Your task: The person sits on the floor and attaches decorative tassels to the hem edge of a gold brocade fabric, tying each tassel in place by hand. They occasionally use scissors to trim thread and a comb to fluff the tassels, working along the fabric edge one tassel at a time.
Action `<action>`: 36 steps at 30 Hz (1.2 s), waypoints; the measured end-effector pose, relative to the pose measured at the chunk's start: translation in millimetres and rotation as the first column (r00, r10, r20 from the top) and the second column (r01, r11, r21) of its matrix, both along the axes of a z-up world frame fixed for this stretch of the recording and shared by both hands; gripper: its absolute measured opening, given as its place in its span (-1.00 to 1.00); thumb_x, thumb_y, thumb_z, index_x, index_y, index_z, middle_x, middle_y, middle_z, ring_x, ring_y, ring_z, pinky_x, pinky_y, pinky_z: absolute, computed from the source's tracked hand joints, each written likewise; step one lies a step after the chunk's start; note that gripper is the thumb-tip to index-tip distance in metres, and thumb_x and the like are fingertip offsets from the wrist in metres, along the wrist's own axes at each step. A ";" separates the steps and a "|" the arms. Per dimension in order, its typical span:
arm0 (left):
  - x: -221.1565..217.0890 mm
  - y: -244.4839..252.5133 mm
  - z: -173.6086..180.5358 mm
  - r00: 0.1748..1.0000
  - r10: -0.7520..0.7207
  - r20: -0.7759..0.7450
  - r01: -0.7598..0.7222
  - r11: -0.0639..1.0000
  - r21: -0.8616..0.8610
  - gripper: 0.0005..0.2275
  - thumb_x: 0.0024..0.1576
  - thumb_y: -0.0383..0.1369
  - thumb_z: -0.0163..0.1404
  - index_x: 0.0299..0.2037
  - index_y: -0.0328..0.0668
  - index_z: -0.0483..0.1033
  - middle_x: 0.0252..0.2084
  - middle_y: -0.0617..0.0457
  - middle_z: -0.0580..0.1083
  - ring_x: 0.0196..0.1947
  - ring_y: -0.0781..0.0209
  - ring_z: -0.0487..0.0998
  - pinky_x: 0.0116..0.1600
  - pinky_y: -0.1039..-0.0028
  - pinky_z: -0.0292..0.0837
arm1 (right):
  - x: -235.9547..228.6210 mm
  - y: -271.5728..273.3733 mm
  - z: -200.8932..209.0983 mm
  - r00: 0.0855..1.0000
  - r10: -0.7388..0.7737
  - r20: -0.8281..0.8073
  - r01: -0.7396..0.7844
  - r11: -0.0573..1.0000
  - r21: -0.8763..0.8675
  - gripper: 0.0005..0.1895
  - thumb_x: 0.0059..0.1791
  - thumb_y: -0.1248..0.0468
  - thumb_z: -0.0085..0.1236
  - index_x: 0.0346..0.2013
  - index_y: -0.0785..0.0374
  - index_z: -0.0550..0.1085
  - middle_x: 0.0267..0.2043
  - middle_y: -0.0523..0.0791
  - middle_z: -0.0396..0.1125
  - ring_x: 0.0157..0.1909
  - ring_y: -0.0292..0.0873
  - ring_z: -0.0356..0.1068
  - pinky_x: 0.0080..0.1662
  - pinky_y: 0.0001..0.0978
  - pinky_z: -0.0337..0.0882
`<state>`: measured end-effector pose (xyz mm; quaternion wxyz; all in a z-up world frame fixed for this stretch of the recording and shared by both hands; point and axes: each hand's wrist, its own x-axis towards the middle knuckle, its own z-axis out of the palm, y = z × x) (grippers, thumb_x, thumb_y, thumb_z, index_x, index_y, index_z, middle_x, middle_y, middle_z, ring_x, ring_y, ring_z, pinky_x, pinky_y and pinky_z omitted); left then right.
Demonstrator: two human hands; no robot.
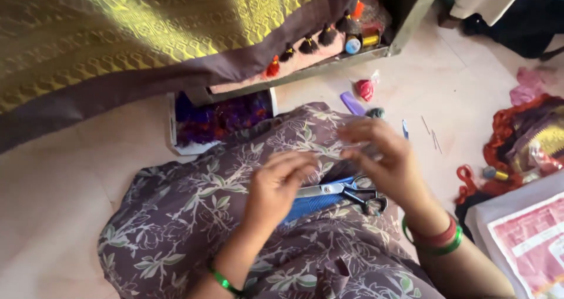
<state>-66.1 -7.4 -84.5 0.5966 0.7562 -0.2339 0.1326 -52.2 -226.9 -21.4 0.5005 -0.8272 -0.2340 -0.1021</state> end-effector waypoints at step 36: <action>-31.8 57.3 -38.3 0.823 0.351 -0.446 -0.444 0.888 -0.120 -0.79 0.22 -0.34 0.08 -0.06 -0.28 0.67 -0.19 0.03 0.67 -0.21 0.34 0.67 -0.07 0.55 0.56 | -53.8 3.0 -104.9 0.973 0.224 0.052 -0.134 0.738 -0.662 -0.46 -0.22 0.27 0.26 0.04 0.32 0.47 -0.01 0.00 0.39 0.04 0.06 0.32 0.04 -0.13 0.39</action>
